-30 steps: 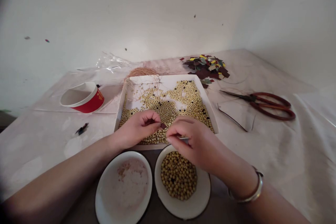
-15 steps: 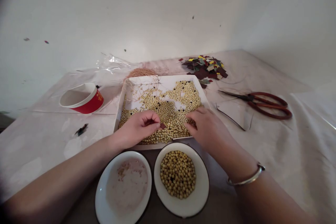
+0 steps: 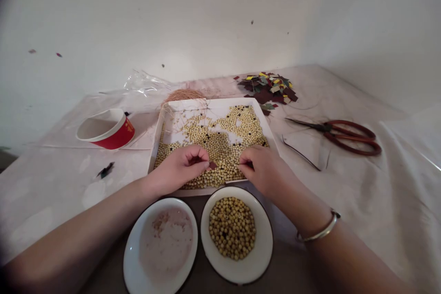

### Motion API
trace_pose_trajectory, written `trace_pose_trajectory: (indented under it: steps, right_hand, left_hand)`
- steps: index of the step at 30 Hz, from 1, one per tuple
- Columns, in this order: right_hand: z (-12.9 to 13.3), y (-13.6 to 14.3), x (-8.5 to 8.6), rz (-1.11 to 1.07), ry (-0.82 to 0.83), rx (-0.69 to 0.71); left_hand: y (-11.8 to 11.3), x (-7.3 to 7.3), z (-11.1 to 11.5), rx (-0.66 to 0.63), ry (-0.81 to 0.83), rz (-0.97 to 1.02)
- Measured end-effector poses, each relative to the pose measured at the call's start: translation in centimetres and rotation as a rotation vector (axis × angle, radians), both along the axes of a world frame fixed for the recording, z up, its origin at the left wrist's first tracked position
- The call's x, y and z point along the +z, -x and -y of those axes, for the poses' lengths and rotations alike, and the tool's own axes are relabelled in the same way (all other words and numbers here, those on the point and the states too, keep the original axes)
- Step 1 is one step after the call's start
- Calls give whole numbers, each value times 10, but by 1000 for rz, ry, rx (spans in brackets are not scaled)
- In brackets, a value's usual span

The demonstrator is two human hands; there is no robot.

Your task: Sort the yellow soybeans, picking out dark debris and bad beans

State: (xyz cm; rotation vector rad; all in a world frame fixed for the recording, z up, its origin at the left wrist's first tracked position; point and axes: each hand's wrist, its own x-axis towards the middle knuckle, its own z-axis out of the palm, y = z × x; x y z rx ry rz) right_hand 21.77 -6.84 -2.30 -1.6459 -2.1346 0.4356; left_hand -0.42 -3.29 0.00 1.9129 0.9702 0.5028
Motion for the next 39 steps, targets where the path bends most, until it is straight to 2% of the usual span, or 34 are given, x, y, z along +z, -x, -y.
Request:
trace_pose_trajectory:
  steps: [3,7,9,12,18,29,39]
  right_hand:
    - [7,11,11,-108,-91,-5]
    - [21,30,26,-201,-166,149]
    - [25,37,29,-230,-175,222]
    - [28,42,28,-248,-164,260]
    - [26,44,24,-238,-111,198]
    - [26,44,21,-223,-107,82]
    - [25,42,19,-220,-119,167]
  left_hand:
    - [1,0,0,-12,-1,5]
    - [1,1,0,-52,-18,21]
    - [0,2,0,-95,-20,42]
    - [0,1,1,-180,-7,70]
    - [1,-2,2,-244,18,96]
    - [1,0,2,-244,20,112]
    - [0,1,3,-214,-4,68]
